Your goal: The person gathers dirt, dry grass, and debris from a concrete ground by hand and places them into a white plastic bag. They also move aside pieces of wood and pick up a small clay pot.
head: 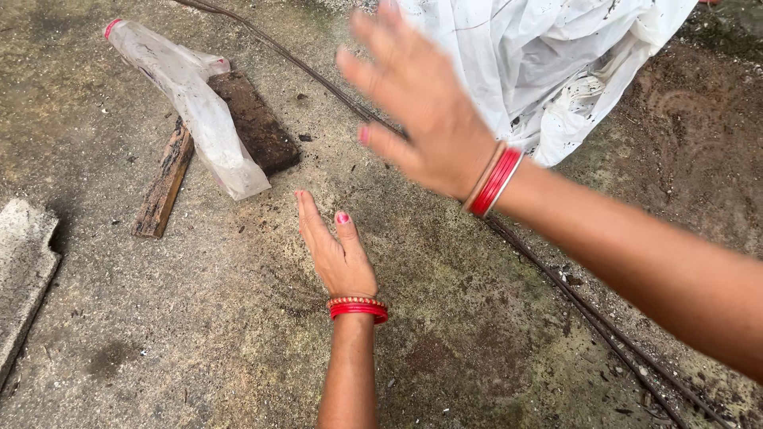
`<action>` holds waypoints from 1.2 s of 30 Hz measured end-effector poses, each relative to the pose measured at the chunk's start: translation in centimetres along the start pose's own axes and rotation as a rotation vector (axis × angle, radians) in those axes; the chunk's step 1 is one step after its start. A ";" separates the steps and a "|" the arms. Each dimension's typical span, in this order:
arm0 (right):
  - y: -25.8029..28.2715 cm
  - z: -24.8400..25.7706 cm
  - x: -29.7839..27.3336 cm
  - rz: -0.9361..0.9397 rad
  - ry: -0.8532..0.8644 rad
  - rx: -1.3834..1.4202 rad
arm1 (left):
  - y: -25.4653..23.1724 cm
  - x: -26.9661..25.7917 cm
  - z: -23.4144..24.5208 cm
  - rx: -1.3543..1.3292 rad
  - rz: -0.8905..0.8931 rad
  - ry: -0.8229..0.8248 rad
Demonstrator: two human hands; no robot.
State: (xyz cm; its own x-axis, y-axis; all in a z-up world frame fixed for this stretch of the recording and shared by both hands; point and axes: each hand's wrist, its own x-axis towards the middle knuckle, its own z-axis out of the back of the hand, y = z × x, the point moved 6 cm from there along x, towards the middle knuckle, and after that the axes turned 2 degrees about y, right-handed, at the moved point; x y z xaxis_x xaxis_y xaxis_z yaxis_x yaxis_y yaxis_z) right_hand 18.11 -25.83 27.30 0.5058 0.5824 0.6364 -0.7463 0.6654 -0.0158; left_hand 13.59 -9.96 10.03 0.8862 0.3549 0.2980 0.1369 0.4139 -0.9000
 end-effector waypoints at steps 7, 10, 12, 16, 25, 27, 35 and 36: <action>1.5 -12.8 -17.5 -0.497 0.766 -0.025 | 6.4 -2.4 4.5 0.248 0.073 0.010; 1.3 -13.5 -21.8 -0.689 0.926 -0.147 | 9.9 -3.8 7.4 0.513 0.138 0.015; 1.9 -13.8 -22.2 -0.728 0.944 -0.216 | 12.5 -5.0 8.7 0.763 0.321 0.023; 7.5 -16.1 -19.7 -0.515 0.917 -0.067 | 13.1 -6.0 7.5 1.059 0.235 0.081; 7.6 -17.3 -18.5 -0.346 0.845 0.122 | 10.0 -4.5 3.4 0.588 -0.056 0.359; 3.0 -16.3 -18.7 -0.551 0.732 0.021 | 11.6 -3.6 6.5 0.725 0.077 0.192; 6.3 -19.6 -18.2 -0.451 0.973 -0.075 | 15.1 -2.5 9.2 1.138 0.052 0.250; 8.2 -20.3 -18.0 -0.328 1.008 -0.040 | 14.8 -2.4 8.1 1.114 -0.032 0.337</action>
State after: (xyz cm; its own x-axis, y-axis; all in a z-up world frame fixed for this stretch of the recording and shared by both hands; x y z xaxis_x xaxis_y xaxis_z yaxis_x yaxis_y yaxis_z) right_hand 11.68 -21.40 0.02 0.8184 0.4776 -0.3197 -0.5029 0.8644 0.0039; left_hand 9.87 2.11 -1.41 0.9851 0.1594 0.0652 -0.1550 0.9857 -0.0664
